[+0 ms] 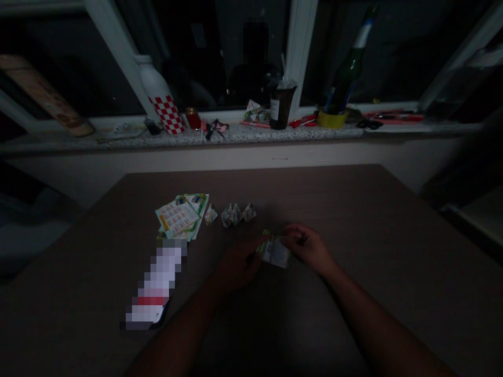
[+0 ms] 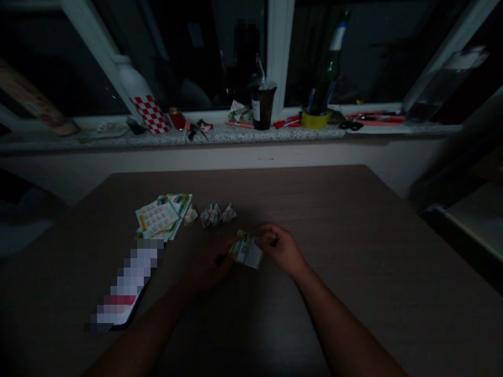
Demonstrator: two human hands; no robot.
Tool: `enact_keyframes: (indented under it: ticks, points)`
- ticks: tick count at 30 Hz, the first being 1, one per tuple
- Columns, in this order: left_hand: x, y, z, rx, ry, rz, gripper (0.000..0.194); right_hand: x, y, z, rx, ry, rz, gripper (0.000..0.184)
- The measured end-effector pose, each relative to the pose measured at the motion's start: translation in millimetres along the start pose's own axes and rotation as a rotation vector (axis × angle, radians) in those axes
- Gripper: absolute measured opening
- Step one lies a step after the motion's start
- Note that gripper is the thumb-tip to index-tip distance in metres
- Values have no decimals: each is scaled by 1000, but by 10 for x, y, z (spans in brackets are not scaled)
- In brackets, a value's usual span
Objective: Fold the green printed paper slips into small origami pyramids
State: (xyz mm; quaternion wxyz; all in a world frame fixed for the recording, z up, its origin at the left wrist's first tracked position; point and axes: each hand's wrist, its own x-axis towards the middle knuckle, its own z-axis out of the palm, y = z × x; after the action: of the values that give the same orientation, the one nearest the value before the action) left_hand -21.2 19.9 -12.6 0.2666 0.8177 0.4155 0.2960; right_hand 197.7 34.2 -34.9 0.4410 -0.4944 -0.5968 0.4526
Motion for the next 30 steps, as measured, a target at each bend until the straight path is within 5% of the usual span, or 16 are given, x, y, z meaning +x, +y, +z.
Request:
enact_keyframes:
  ticks: [5, 13, 19, 24, 30]
  points:
    - [-20, -4, -70, 190, -159, 24, 56, 17, 27, -16, -177, -39, -89, 18]
    - [-22, -139, -192, 304, -84, 134, 43, 39, -67, 6, -508, -163, -293, 15]
    - [14, 37, -172, 408, -130, 172, 29, -23, -89, -2, -779, -114, -452, 15]
    - [17, 128, -171, 396, -288, 178, 25, -95, -132, 24, -796, -284, -501, 21]
    - [-19, 128, -261, 332, -310, 179, 28, -163, -220, 4, -734, -318, -445, 28]
